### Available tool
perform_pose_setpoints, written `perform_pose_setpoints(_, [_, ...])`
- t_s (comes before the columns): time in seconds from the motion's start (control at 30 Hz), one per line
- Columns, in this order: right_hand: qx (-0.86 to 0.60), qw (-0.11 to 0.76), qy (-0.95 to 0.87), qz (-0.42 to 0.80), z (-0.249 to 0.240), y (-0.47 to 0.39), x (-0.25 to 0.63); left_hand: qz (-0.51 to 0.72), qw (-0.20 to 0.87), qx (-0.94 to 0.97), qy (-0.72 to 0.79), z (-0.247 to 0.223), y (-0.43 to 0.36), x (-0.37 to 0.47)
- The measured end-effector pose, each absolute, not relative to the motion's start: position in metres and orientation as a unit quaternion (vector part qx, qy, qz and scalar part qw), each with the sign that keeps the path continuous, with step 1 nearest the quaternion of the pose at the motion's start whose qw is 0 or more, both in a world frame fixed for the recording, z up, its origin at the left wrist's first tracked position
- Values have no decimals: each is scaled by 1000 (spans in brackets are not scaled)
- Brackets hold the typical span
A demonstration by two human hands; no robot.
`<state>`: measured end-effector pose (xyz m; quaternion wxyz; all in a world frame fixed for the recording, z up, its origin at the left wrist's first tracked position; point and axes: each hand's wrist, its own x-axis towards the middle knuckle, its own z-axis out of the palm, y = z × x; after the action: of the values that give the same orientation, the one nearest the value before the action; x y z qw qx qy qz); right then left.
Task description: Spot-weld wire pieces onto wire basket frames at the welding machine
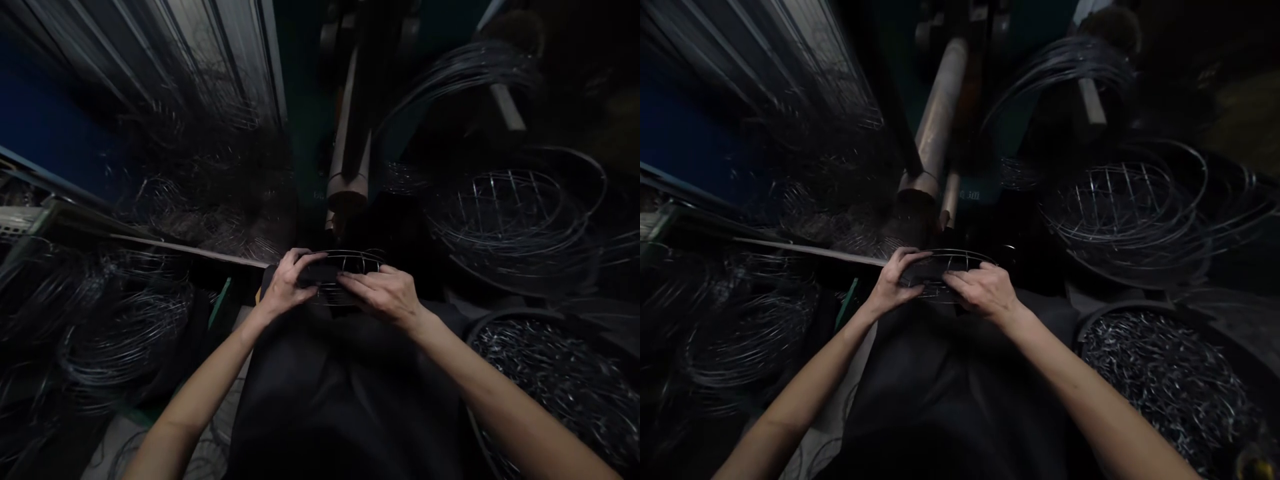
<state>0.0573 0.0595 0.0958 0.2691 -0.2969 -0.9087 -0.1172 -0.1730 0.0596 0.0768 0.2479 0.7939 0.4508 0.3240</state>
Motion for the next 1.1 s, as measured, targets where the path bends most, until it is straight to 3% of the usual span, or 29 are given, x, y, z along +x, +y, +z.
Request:
perform_pose_setpoints(0.2, [-259,246,-912,-200,95,61,66,333,251,788,452,69,61,-171])
perform_pose_setpoints(1.1, [-217,257,-896,-290,99,71,67,372,152,805,436,58,71,-167])
